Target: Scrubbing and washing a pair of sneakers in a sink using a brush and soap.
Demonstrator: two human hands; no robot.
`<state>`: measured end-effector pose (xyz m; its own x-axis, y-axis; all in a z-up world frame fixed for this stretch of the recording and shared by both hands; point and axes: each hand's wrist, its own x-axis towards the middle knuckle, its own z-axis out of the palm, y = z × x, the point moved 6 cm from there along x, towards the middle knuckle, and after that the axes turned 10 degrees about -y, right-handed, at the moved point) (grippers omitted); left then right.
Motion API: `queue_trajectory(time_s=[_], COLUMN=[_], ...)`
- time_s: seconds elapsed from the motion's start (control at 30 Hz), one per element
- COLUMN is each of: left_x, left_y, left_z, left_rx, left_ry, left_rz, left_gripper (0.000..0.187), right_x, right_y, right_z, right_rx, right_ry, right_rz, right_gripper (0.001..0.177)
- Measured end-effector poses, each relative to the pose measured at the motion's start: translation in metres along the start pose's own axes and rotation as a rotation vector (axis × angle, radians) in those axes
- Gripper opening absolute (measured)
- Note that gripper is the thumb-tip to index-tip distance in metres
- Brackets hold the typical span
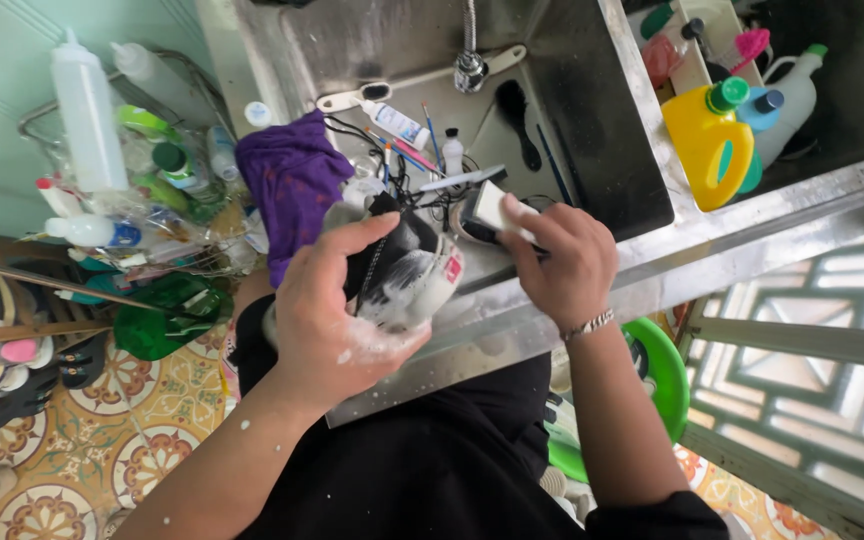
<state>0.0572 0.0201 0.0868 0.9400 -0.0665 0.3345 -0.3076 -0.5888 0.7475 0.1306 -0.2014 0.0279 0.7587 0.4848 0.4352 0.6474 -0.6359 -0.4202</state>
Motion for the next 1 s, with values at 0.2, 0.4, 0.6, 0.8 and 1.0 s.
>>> queue_trajectory(time_s=[0.2,0.4,0.6,0.8,1.0], left_x=[0.020,0.032,0.026,0.021,0.027], left_y=[0.010,-0.005,-0.033,-0.059,-0.063], left_z=[-0.025,-0.020,-0.022,-0.020,-0.005], left_rx=[-0.208,-0.756,-0.812,-0.993,-1.129], left_ry=[0.074,0.082,0.055,-0.074,-0.069], left_rz=[0.121,-0.043,-0.183,-0.326,-0.380], left_gripper=[0.095,0.084,0.096,0.113,0.097], right_x=[-0.005,-0.052,-0.071,-0.053,-0.032], right_y=[0.058,0.100,0.110,0.112,0.088], right_z=[0.129,0.286,0.318,0.252,0.117], right_rx=[-0.191,-0.414,-0.343,-0.237,0.316], right_ry=[-0.608,-1.288,-1.423,-1.371,-0.941], right_rz=[0.215,0.245,0.242,0.199,0.550], right_gripper=[0.021,0.024,0.028,0.033,0.048])
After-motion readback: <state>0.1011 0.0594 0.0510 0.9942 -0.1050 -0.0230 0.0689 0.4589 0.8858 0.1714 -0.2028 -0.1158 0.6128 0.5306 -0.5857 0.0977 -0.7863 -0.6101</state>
